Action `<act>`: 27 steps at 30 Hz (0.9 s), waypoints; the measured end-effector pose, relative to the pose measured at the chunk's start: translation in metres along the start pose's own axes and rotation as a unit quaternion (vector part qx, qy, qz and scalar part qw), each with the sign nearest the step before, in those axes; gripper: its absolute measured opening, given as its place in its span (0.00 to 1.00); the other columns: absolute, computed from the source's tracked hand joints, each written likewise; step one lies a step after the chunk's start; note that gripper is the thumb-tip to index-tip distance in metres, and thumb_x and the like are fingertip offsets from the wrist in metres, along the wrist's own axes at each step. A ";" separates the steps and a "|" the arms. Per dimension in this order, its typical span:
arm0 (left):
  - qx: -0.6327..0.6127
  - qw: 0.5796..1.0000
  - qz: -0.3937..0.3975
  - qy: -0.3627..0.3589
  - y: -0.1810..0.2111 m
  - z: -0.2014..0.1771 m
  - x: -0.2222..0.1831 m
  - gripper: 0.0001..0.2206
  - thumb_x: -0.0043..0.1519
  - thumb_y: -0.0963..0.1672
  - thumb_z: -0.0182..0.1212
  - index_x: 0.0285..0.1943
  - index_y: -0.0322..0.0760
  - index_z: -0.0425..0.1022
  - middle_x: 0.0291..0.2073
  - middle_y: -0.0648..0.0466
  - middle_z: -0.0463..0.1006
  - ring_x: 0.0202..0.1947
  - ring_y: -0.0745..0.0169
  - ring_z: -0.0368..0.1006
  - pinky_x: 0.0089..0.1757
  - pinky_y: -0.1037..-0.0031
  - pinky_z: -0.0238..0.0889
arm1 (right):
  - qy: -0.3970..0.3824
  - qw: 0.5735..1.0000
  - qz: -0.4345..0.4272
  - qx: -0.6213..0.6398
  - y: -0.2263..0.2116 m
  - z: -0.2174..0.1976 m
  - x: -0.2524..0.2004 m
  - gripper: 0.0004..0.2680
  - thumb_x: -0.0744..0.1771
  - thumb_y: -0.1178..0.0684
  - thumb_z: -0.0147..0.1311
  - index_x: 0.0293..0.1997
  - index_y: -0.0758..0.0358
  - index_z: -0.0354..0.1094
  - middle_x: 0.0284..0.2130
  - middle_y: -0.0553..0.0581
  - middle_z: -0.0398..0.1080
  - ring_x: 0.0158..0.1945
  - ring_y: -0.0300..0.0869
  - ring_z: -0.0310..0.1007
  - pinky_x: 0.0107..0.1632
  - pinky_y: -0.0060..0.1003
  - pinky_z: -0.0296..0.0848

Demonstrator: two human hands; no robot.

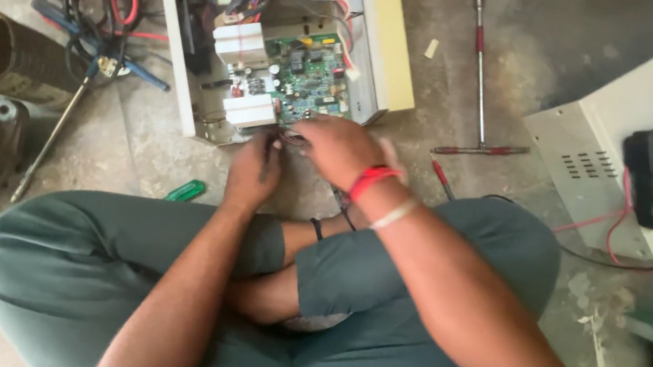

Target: The person repairs an electronic inverter by connecting various wires to the circuit board and internal components by hand and using a T-handle socket wrench to tighten bolts on the external case.

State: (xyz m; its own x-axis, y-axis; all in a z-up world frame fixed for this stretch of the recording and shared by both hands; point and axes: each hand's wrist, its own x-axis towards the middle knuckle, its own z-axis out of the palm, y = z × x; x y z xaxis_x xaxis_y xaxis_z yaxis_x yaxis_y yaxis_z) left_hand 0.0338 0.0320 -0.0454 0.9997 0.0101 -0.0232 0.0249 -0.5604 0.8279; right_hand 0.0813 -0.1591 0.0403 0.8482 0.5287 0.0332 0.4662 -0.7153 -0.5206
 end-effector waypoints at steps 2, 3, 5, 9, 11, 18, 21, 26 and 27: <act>0.005 1.000 -0.019 0.011 0.007 -0.006 0.000 0.13 0.67 0.44 0.54 0.56 0.35 0.76 0.43 0.36 0.81 0.46 0.33 0.77 0.46 0.52 0.69 | 0.034 0.997 -0.005 -0.062 0.007 0.028 0.005 0.04 0.64 0.57 0.52 0.36 0.62 0.74 0.36 0.63 0.73 0.42 0.59 0.75 0.44 0.53 0.73; 0.001 0.999 -0.032 0.020 0.011 -0.008 -0.004 0.13 0.65 0.44 0.55 0.55 0.35 0.77 0.42 0.37 0.81 0.44 0.35 0.78 0.46 0.54 0.69 | 0.052 0.995 -0.013 -0.082 0.009 0.039 0.004 0.04 0.64 0.56 0.53 0.33 0.61 0.74 0.35 0.63 0.73 0.41 0.58 0.75 0.44 0.53 0.72; 0.005 0.998 -0.055 0.033 0.021 -0.014 -0.011 0.12 0.64 0.44 0.57 0.53 0.35 0.78 0.41 0.39 0.82 0.43 0.38 0.80 0.45 0.56 0.71 | 0.085 0.988 -0.033 -0.126 0.016 0.051 0.001 0.05 0.63 0.56 0.53 0.28 0.59 0.74 0.34 0.61 0.72 0.40 0.55 0.74 0.43 0.52 0.72; 0.049 0.995 -0.057 0.060 0.040 -0.026 -0.020 0.11 0.63 0.43 0.58 0.52 0.36 0.80 0.42 0.40 0.83 0.44 0.39 0.80 0.47 0.57 0.71 | 0.105 0.971 -0.056 -0.209 0.020 0.056 -0.001 0.05 0.62 0.55 0.53 0.26 0.56 0.73 0.32 0.57 0.71 0.41 0.50 0.73 0.42 0.49 0.71; 0.070 0.995 -0.025 0.065 0.045 -0.027 -0.024 0.12 0.63 0.42 0.58 0.54 0.35 0.79 0.46 0.39 0.81 0.47 0.37 0.78 0.49 0.56 0.69 | 0.105 0.965 -0.058 -0.233 0.019 0.053 -0.001 0.04 0.63 0.55 0.52 0.28 0.57 0.74 0.33 0.56 0.71 0.42 0.49 0.73 0.43 0.48 0.71; 0.227 0.964 0.138 -0.029 0.038 -0.005 -0.023 0.30 0.55 0.36 0.53 0.72 0.29 0.64 0.69 0.41 0.67 0.69 0.41 0.60 0.64 0.60 0.57 | 0.135 0.959 -0.051 -0.244 0.017 0.044 -0.002 0.05 0.62 0.56 0.52 0.35 0.60 0.74 0.39 0.57 0.73 0.47 0.50 0.72 0.45 0.46 0.70; 0.360 0.920 0.137 -0.068 0.036 0.006 -0.021 0.32 0.56 0.39 0.53 0.74 0.29 0.58 0.73 0.44 0.61 0.73 0.45 0.53 0.64 0.54 0.51 | 0.125 0.963 -0.035 -0.238 0.024 0.041 0.001 0.05 0.62 0.57 0.52 0.34 0.61 0.74 0.38 0.57 0.73 0.47 0.51 0.72 0.45 0.47 0.70; 0.419 0.896 0.124 -0.076 0.027 0.014 -0.026 0.31 0.59 0.42 0.52 0.75 0.32 0.57 0.74 0.46 0.58 0.75 0.50 0.52 0.66 0.49 0.46 | 0.149 0.969 -0.021 -0.195 0.033 0.047 -0.001 0.03 0.61 0.58 0.53 0.28 0.60 0.74 0.37 0.58 0.73 0.48 0.53 0.72 0.47 0.47 0.71; 0.418 0.897 0.124 -0.078 0.026 0.016 -0.027 0.31 0.59 0.42 0.52 0.76 0.30 0.57 0.74 0.45 0.58 0.74 0.49 0.52 0.65 0.49 0.46 | 0.153 0.970 -0.018 -0.190 0.034 0.048 -0.002 0.03 0.60 0.58 0.53 0.28 0.60 0.74 0.38 0.58 0.73 0.47 0.53 0.72 0.47 0.48 0.72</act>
State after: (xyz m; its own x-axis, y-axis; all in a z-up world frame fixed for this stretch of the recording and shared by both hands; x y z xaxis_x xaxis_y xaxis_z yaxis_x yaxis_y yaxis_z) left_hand 0.0076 0.0038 -0.0318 0.9594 -0.2808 -0.0281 -0.2761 -0.9547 0.1113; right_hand 0.0834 -0.1631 -0.0185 0.8373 0.4379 0.3274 0.5068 -0.8462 -0.1645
